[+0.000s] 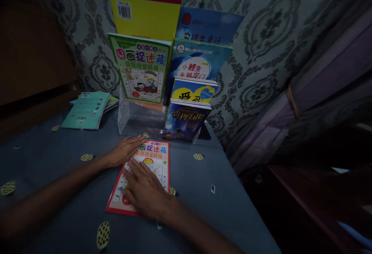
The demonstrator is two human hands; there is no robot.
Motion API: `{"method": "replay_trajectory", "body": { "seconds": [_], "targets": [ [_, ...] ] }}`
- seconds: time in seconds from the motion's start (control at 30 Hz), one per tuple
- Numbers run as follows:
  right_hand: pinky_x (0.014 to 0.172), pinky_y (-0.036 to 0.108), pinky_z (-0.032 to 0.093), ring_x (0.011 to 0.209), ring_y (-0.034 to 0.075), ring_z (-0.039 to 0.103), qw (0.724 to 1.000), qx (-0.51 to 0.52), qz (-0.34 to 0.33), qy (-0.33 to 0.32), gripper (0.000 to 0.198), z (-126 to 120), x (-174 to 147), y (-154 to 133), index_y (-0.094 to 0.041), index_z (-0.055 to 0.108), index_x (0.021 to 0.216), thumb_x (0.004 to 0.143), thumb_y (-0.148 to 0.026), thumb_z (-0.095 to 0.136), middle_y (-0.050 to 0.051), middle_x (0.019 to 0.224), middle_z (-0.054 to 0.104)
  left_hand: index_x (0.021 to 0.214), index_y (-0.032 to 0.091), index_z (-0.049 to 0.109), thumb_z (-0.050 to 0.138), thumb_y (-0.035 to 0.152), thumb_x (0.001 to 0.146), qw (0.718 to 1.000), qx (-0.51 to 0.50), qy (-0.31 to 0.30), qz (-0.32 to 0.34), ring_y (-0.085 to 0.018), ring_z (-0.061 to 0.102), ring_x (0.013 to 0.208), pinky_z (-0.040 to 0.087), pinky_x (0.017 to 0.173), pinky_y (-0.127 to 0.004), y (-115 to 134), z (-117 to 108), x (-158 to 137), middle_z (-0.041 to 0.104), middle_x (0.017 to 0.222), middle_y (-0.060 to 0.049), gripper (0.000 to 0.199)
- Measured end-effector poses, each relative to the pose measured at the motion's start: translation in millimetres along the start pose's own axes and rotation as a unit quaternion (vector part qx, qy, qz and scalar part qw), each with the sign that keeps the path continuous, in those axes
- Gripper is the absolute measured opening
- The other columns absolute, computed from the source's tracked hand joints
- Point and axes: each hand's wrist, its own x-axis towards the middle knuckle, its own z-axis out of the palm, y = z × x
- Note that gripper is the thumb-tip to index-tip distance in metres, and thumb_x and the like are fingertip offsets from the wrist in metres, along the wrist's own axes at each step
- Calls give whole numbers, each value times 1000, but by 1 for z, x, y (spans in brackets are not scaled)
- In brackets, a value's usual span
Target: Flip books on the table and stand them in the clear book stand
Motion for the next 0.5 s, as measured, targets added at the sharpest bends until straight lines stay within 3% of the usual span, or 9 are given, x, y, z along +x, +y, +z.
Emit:
{"method": "replay_trajectory", "body": {
  "seconds": [0.1,0.33,0.5],
  "targets": [
    [121,46,27,146,24,31,1000,-3,21,16,55,-2,-1,23,-16,41,149,99,-37,46,14,154,40,146,21,42,32,21,100,1000,6,-1,-1,-21,35,144,30,115,-47,1,0,0,42,154,-10,47],
    [117,53,32,141,26,41,982,-25,126,136,48,-7,-7,111,-17,49,144,99,-32,42,15,149,48,146,20,43,31,25,101,1000,14,-2,-13,-21,37,143,30,115,-47,3,1,2,43,153,-10,46],
    [116,54,32,142,26,40,980,1,131,147,47,-14,-15,128,-18,50,142,99,-33,43,14,149,47,144,21,46,32,25,101,999,38,11,-15,-22,39,142,32,114,-46,4,3,1,46,151,-10,45]
  ]
}}
